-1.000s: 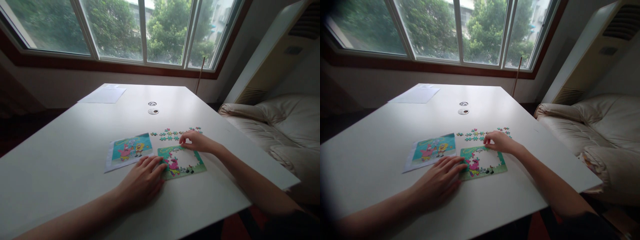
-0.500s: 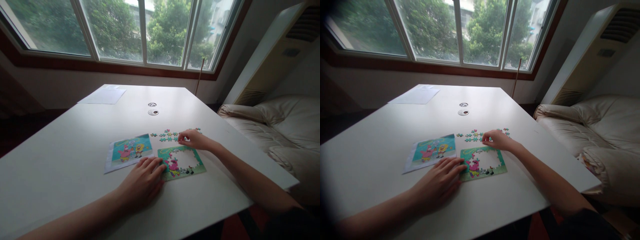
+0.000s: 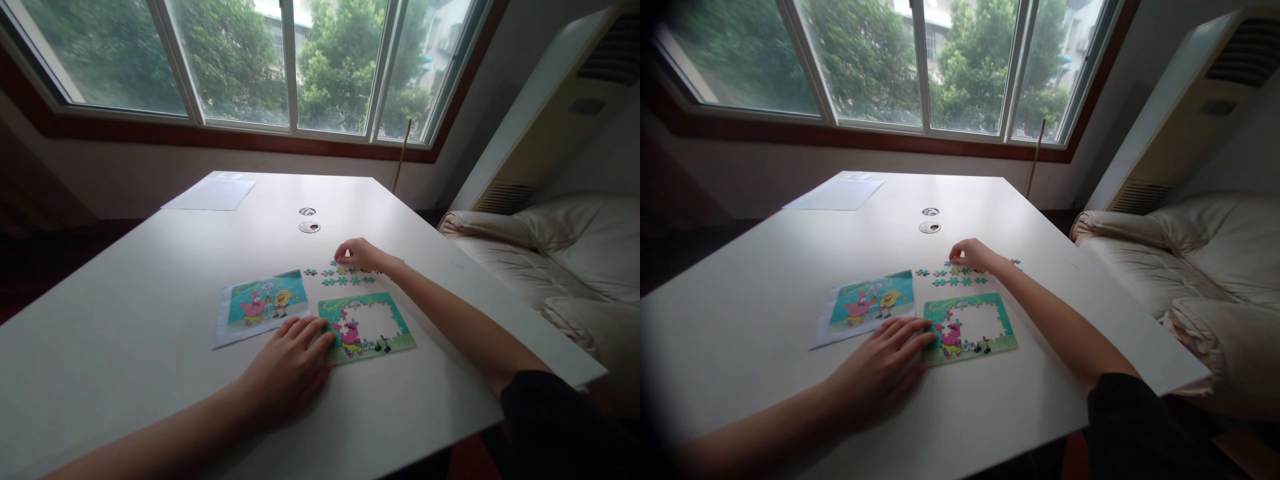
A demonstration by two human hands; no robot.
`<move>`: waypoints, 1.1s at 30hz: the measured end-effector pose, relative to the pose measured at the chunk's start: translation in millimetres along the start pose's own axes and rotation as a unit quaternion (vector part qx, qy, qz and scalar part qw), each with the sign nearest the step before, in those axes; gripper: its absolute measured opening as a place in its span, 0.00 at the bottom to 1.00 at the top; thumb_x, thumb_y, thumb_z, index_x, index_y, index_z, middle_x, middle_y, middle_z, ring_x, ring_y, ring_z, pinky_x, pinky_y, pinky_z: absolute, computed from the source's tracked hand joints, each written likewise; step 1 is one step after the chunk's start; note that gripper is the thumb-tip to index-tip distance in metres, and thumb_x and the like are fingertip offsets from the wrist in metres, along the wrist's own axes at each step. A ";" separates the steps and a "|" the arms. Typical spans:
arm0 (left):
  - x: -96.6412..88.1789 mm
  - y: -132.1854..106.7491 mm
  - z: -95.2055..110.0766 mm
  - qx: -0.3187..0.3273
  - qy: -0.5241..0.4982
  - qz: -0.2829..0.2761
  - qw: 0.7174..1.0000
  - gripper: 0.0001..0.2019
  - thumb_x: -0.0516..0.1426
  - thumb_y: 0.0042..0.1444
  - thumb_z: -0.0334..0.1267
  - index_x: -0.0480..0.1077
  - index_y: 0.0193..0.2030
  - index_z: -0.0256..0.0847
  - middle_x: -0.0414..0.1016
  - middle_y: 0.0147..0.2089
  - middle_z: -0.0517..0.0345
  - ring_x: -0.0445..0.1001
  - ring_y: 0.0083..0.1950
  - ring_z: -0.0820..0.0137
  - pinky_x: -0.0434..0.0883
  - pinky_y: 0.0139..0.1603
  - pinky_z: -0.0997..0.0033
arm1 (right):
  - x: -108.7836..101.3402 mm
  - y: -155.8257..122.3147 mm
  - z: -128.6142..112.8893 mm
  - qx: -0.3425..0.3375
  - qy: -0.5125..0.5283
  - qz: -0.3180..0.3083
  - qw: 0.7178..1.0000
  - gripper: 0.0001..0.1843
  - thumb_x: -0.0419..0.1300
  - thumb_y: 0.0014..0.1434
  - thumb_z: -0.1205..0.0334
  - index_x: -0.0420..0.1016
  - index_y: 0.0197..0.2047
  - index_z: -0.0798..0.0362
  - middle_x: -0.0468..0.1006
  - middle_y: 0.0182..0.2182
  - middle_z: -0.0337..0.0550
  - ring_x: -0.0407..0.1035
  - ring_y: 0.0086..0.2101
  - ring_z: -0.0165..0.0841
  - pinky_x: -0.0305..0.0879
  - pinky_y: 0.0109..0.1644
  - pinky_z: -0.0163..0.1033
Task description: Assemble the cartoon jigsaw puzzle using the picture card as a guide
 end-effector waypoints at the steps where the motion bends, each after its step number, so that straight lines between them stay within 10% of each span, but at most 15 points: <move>1: 0.0 0.0 -0.1 -0.001 -0.001 0.000 1.000 0.16 0.50 0.56 0.34 0.63 0.51 0.40 0.67 0.52 0.47 0.65 0.52 0.57 0.62 0.53 0.51 | -0.3 1.4 0.8 0.004 -0.001 0.001 1.000 0.10 0.59 0.52 0.63 0.79 0.36 0.55 0.78 0.30 0.41 0.65 0.27 0.27 0.58 0.32 0.31; 21: 2.6 -0.7 -1.2 0.004 -0.008 -0.008 1.000 0.16 0.49 0.57 0.34 0.62 0.53 0.40 0.66 0.53 0.46 0.64 0.52 0.56 0.62 0.53 0.50 | 1.4 1.2 8.4 0.095 0.039 -0.025 0.994 0.08 0.60 0.47 0.64 0.74 0.33 0.57 0.75 0.28 0.40 0.66 0.26 0.27 0.58 0.27 0.30; 27: -0.7 -0.4 0.4 0.007 -0.009 0.004 1.000 0.15 0.49 0.56 0.34 0.63 0.51 0.40 0.67 0.51 0.46 0.64 0.51 0.57 0.63 0.53 0.51 | -6.4 -33.9 -21.5 -0.001 0.157 0.006 0.988 0.18 0.57 0.54 0.63 0.69 0.50 0.55 0.73 0.28 0.38 0.65 0.28 0.26 0.62 0.35 0.33; 33: -0.4 0.7 1.3 0.011 -0.009 0.001 1.000 0.15 0.49 0.57 0.34 0.63 0.51 0.40 0.66 0.51 0.47 0.64 0.51 0.57 0.63 0.53 0.52 | -1.3 -76.3 -35.1 0.016 0.325 0.007 0.946 0.15 0.59 0.53 0.59 0.72 0.44 0.56 0.71 0.26 0.37 0.64 0.25 0.25 0.60 0.29 0.32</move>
Point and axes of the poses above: each hand's wrist, its own y-axis towards the middle knuckle, its own x-axis out of the palm, z = x × y, the point moved 9 cm from there along y, towards the middle knuckle
